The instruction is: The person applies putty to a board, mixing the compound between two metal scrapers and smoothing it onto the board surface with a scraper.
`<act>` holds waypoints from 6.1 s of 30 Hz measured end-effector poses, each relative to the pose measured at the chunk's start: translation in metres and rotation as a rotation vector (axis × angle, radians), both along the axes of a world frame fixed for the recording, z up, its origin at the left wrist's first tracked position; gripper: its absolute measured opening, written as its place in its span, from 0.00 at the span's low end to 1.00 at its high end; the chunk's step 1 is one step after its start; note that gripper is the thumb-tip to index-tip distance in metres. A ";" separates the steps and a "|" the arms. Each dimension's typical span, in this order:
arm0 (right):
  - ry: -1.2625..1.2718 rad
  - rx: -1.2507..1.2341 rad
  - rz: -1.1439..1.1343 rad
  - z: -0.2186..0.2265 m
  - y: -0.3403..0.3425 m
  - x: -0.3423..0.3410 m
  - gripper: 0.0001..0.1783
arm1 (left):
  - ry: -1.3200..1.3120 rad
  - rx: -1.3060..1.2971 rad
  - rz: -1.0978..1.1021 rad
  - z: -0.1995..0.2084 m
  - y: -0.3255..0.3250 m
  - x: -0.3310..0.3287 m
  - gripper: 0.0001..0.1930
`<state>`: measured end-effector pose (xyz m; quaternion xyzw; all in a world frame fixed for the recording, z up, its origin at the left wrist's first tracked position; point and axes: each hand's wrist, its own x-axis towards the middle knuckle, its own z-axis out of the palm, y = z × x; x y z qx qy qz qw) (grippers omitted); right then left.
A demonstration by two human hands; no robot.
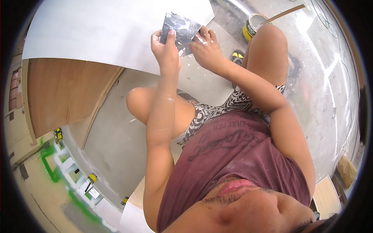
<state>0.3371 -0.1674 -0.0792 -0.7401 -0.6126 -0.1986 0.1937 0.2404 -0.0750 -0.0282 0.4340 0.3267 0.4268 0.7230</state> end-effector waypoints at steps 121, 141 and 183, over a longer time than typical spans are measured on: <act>0.836 -0.135 -0.048 0.078 -0.001 0.080 0.15 | -0.011 0.044 0.092 0.008 0.030 -0.042 0.15; 1.147 -0.317 -0.174 0.138 0.002 0.112 0.17 | -0.003 -0.243 -0.046 0.026 0.037 -0.039 0.16; 1.876 0.218 0.510 0.123 0.048 0.082 0.17 | -0.186 0.021 -0.130 0.056 0.074 -0.045 0.21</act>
